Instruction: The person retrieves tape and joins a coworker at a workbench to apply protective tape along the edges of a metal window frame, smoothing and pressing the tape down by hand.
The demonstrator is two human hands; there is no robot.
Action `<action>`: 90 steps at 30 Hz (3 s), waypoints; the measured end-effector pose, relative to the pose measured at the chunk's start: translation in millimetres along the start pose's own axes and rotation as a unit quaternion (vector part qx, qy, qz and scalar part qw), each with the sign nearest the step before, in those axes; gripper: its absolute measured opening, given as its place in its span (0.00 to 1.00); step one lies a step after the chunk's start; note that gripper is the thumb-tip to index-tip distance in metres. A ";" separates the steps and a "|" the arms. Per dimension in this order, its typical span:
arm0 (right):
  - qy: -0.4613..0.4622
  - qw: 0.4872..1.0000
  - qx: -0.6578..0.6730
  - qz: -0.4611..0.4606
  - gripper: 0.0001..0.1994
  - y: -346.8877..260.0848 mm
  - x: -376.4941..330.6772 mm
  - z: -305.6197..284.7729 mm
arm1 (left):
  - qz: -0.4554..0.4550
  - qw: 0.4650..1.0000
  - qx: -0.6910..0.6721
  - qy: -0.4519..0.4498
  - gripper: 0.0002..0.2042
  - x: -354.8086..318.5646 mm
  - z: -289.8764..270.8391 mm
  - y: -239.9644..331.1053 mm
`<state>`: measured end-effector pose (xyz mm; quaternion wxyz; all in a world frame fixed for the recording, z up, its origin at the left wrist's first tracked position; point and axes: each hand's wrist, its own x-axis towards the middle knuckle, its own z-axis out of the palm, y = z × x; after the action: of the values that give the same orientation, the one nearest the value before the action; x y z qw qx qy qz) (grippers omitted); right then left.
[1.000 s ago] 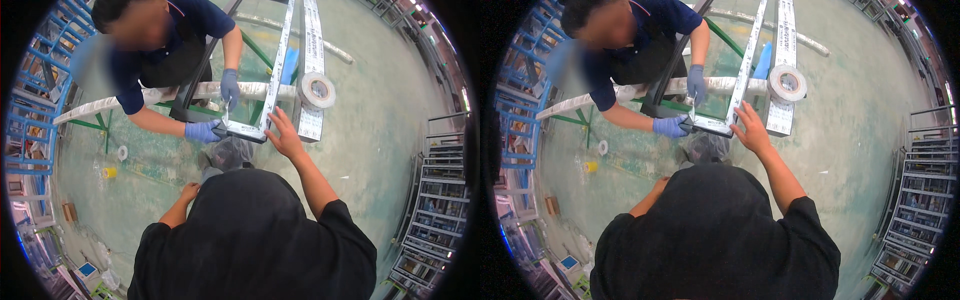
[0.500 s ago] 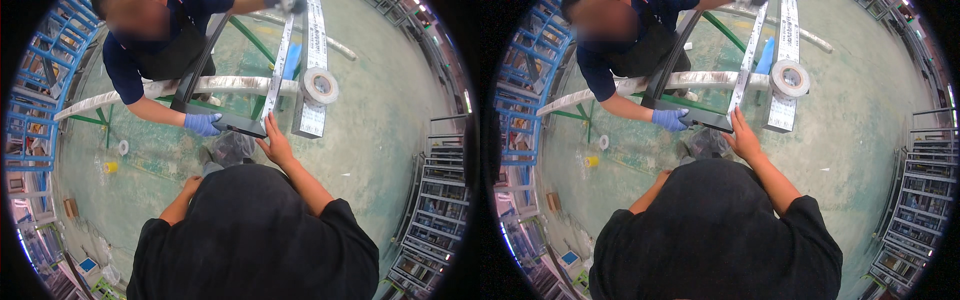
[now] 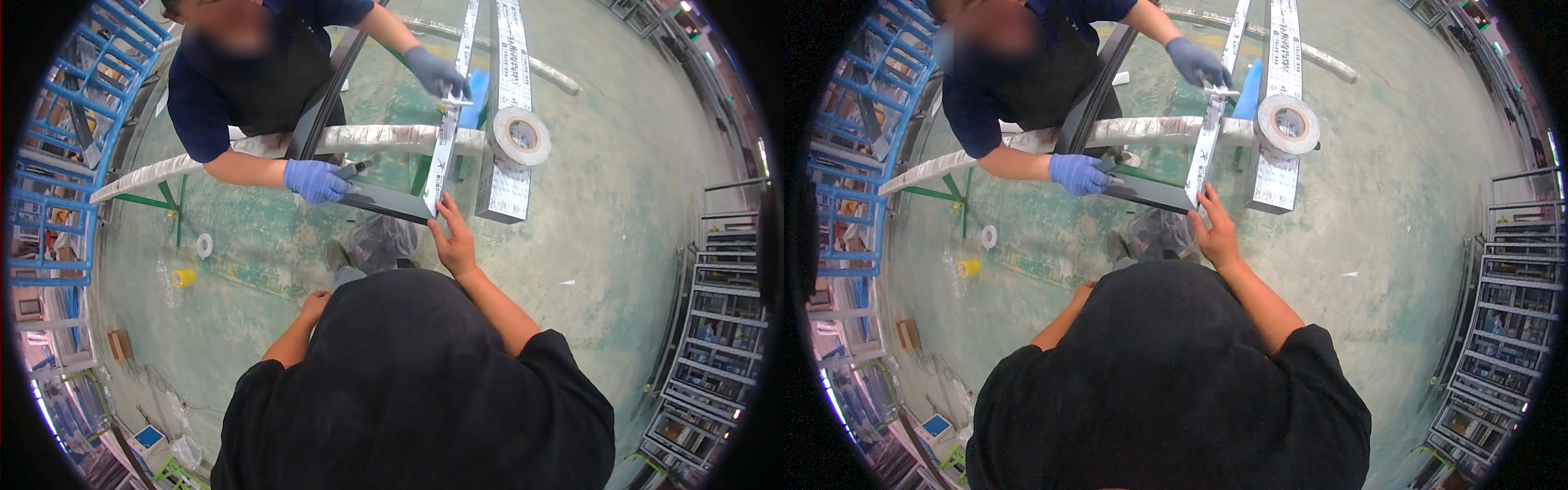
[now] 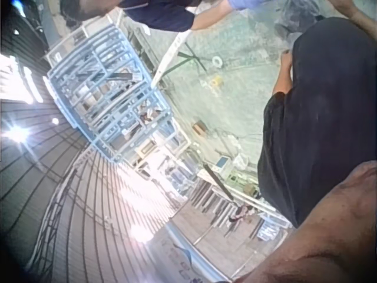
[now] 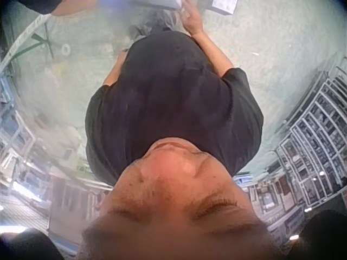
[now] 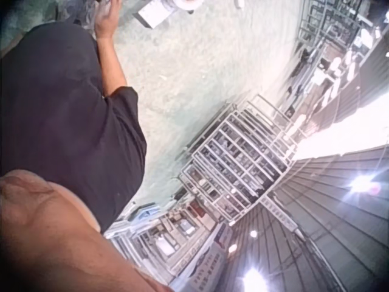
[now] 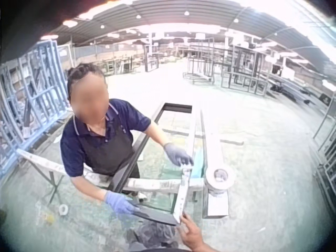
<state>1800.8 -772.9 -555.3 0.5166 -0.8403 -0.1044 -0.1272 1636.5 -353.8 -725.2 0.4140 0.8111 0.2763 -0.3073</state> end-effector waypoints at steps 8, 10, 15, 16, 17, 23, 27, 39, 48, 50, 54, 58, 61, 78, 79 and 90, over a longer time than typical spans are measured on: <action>0.010 1.000 -0.026 0.002 0.09 -8.5 15.6 -21.3 | 0.015 1.000 -0.004 -0.013 0.25 11.6 2.9 -18.2; -0.032 0.997 -0.073 -0.016 0.07 -12.5 24.0 -29.3 | 0.017 0.999 0.033 -0.002 0.26 9.8 2.3 -9.5; -0.112 0.983 -0.141 -0.035 0.07 -25.0 45.5 -42.3 | 0.009 1.000 0.023 -0.017 0.26 5.9 -1.9 1.1; -0.134 0.975 -0.168 -0.048 0.07 -26.6 48.3 -44.2 | 0.001 1.000 0.012 -0.023 0.26 5.0 -2.0 5.2; -0.136 0.975 -0.168 -0.048 0.07 -28.5 51.1 -44.3 | 0.000 1.000 0.011 -0.023 0.26 4.2 -1.6 6.3; -0.227 0.923 -0.301 -0.073 0.07 -45.3 69.2 -45.9 | 0.031 0.999 0.036 0.004 0.24 3.5 -1.0 8.6; -0.288 0.884 -0.354 -0.100 0.05 -43.3 76.6 -44.4 | 0.021 1.000 0.019 -0.009 0.23 1.1 -0.4 15.4; -0.326 0.852 -0.376 -0.165 0.05 -34.5 93.1 -43.4 | 0.038 0.999 0.029 -0.009 0.22 18.0 11.8 9.7; -0.335 0.911 -0.212 -0.111 0.10 -16.7 97.5 -65.5 | 0.045 0.998 0.048 -0.004 0.24 9.8 15.0 16.4; -0.333 0.907 -0.226 -0.128 0.10 -22.9 97.0 -65.0 | 0.048 0.998 0.045 0.000 0.24 8.7 15.0 14.9; -0.402 0.847 -0.330 -0.112 0.10 -34.2 103.1 -59.5 | 0.064 0.996 0.057 -0.007 0.24 9.3 12.8 18.9; -0.390 0.836 -0.361 -0.136 0.07 -38.4 103.9 -53.5 | 0.063 0.997 0.048 -0.008 0.24 9.0 11.6 24.9; -0.371 0.818 -0.366 -0.243 0.05 -36.2 100.9 -53.7 | 0.076 0.996 0.053 0.000 0.23 10.2 12.4 24.2; -0.063 0.964 0.054 0.254 0.06 13.1 86.0 -24.5 | 0.041 0.999 -0.017 0.014 0.23 7.0 8.8 12.7; -0.067 0.950 0.135 0.274 0.05 18.9 83.1 -21.1 | 0.041 0.999 -0.017 0.018 0.23 7.4 9.4 9.0; -0.138 0.947 0.120 0.264 0.05 -27.2 80.3 -24.0 | 0.403 0.801 0.031 0.442 0.30 -52.3 -57.0 202.5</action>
<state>1865.9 -778.8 -496.2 0.6092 -0.7787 0.0366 0.1451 1759.7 -418.1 -558.9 0.3078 0.9097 0.0681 0.2703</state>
